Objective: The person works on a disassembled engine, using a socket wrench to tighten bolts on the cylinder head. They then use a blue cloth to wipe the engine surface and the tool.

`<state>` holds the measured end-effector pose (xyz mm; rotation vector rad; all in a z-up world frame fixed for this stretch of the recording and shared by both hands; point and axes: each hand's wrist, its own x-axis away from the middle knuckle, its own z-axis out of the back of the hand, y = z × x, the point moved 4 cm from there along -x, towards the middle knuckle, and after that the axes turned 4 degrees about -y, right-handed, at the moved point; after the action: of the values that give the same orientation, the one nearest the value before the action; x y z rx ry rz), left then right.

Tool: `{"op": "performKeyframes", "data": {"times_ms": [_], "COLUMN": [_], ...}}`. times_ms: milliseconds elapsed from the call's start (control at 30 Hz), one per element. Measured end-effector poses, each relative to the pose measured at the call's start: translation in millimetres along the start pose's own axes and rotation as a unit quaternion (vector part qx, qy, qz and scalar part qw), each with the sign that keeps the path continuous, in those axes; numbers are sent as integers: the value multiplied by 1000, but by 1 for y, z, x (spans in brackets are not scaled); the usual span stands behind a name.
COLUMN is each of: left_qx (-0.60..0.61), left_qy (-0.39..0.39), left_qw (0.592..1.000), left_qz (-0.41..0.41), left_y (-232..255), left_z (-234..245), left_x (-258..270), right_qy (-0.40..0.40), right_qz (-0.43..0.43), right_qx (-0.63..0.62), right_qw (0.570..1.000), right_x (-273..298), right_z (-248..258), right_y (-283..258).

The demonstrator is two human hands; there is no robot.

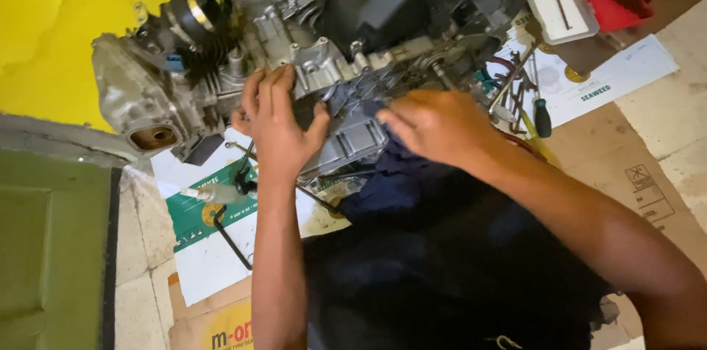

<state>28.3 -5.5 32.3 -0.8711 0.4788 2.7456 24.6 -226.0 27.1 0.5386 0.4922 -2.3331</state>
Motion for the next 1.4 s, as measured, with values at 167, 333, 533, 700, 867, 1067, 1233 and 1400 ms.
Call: {"op": "performKeyframes", "data": {"times_ms": [167, 333, 533, 700, 867, 1067, 1233, 1400], "left_qx": [-22, 27, 42, -3, 188, 277, 194, 241], "left_qy": [31, 53, 65, 86, -29, -162, -132, -78], "left_qw": [999, 997, 997, 996, 979, 947, 971, 967], "left_qz": [-20, -54, -31, -33, -67, -15, -43, -38], "left_y": [-8, -2, -6, 3, 13, 6, 3, 3], "left_z": [-10, -6, -7, -8, 7, 4, 2, -1], "left_x": [2, -2, -3, -22, -59, -68, -54, -54], "right_qy": [-24, -52, -184, -177, -302, -242, -194, 23], "right_qz": [-70, -104, -130, -125, -206, -179, -200, -134], "right_qx": [-2, 29, -6, 28, 21, 18, -46, -110], "right_qw": [997, 993, 974, 976, 931, 953, 959, 985], "right_x": [4, -14, -50, -65, -50, -58, -37, 29], "right_z": [26, 6, -14, -10, 4, -9, -17, -25], "right_y": [51, 50, 39, 32, 9, 22, 19, 25]}}
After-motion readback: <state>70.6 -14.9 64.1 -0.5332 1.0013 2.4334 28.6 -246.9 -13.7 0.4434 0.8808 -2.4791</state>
